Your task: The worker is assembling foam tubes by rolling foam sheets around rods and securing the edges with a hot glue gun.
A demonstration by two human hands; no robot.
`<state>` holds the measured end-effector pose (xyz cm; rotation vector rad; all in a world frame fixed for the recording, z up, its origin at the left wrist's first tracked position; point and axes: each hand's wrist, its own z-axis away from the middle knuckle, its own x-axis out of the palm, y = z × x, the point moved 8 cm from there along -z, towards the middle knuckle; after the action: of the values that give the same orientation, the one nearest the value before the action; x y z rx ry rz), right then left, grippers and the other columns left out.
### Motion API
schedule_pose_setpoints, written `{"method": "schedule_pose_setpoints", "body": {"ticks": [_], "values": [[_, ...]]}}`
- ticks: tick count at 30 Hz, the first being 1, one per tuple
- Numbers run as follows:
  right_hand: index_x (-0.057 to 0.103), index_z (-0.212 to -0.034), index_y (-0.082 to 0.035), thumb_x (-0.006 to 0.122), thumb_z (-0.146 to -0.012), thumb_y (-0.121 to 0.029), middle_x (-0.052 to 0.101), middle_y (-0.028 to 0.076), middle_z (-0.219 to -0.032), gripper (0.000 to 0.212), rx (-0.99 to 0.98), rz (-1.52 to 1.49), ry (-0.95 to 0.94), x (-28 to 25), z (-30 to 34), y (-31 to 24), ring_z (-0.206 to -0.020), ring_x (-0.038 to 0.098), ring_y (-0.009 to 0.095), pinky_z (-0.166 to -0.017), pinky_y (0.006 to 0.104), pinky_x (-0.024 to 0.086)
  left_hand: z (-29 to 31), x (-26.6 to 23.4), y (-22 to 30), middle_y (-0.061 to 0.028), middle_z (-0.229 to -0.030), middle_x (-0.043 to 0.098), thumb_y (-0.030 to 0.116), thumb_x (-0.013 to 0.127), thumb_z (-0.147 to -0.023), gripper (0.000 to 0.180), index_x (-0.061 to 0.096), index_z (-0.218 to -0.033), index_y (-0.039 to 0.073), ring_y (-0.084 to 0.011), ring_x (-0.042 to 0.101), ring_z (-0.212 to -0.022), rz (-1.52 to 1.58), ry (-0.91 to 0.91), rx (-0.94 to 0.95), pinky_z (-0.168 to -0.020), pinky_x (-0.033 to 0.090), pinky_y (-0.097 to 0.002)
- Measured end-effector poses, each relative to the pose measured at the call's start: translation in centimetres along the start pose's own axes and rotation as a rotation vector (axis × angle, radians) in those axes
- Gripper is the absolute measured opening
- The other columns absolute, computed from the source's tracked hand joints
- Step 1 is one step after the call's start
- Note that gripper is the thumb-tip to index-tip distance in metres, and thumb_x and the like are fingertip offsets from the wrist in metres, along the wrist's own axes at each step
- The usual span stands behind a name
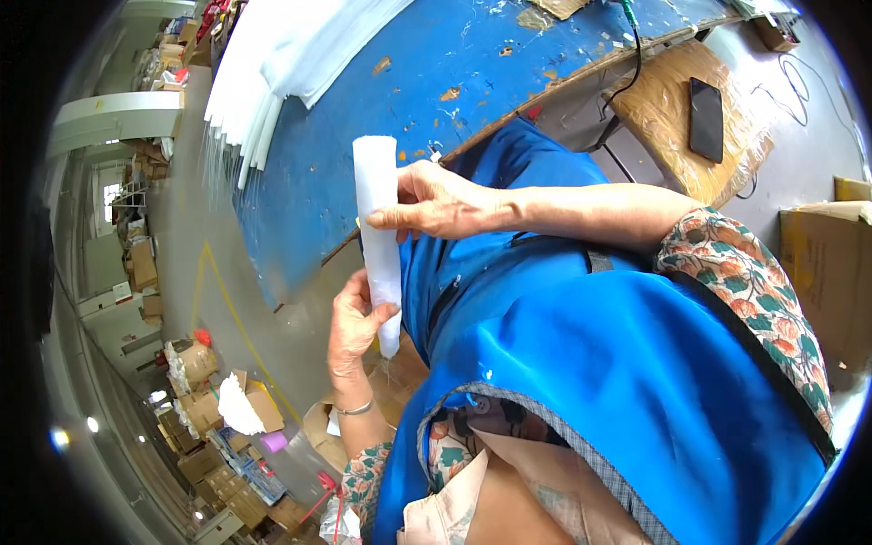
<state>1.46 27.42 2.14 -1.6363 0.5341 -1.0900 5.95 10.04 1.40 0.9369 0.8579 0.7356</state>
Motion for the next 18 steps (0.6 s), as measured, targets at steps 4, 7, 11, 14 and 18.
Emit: {"method": "schedule_pose_setpoints", "body": {"ticks": [4,7,11,14,18], "values": [[0.056,-0.107,0.0,0.06,-0.091,-0.028,0.062,0.007,-0.092,0.033,-0.153,0.023,-0.081,2.2,0.4,0.4,-0.088,0.056,0.014,-0.079,0.0315,0.047,-0.6,-1.5,4.8,-0.0125,-0.123,0.054,0.045,0.073,-0.074,0.073,0.048,-0.127,0.001,-0.0245,0.05,-0.115,-0.016,0.091,0.291,-0.092,0.043,-0.0369],[0.054,-0.106,0.001,0.059,-0.091,-0.023,0.061,0.014,-0.091,0.029,-0.353,0.262,-0.119,4.0,0.8,-1.6,-0.089,0.057,0.019,-0.079,0.0333,0.047,-1.8,0.1,7.7,-0.0145,-0.123,0.054,0.045,0.064,-0.082,0.064,0.049,-0.125,0.0,-0.0253,0.051,-0.114,-0.002,0.138,0.374,-0.092,0.043,-0.0367],[0.053,-0.101,0.001,0.058,-0.09,-0.022,0.058,0.018,-0.09,0.026,-0.354,0.363,-0.182,4.6,1.6,-1.8,-0.081,0.059,0.032,-0.073,0.04,0.048,-2.3,2.6,9.1,-0.0175,-0.119,0.056,0.031,0.066,-0.084,0.043,0.059,-0.112,-0.001,-0.0244,0.055,-0.11,0.014,0.013,0.501,-0.092,0.044,-0.0355],[0.052,-0.1,0.002,0.059,-0.089,-0.02,0.059,0.019,-0.087,0.026,-0.511,0.483,-0.15,4.8,2.9,-3.4,-0.082,0.059,0.037,-0.071,0.0414,0.049,-1.3,2.8,9.7,-0.0188,-0.118,0.057,0.028,0.07,-0.081,0.041,0.06,-0.109,-0.001,-0.0253,0.055,-0.109,0.066,0.05,0.617,-0.091,0.045,-0.0354],[0.057,-0.099,0.002,0.069,-0.078,-0.019,0.06,0.018,-0.081,0.032,-0.321,0.885,-0.181,3.5,3.5,-3.2,-0.08,0.06,0.037,-0.066,0.0419,0.049,-0.6,2.7,8.7,-0.02,-0.113,0.06,0.023,0.074,-0.076,0.041,0.059,-0.107,0.001,-0.0248,0.057,-0.105,0.235,0.086,0.622,-0.09,0.046,-0.0345]]}}
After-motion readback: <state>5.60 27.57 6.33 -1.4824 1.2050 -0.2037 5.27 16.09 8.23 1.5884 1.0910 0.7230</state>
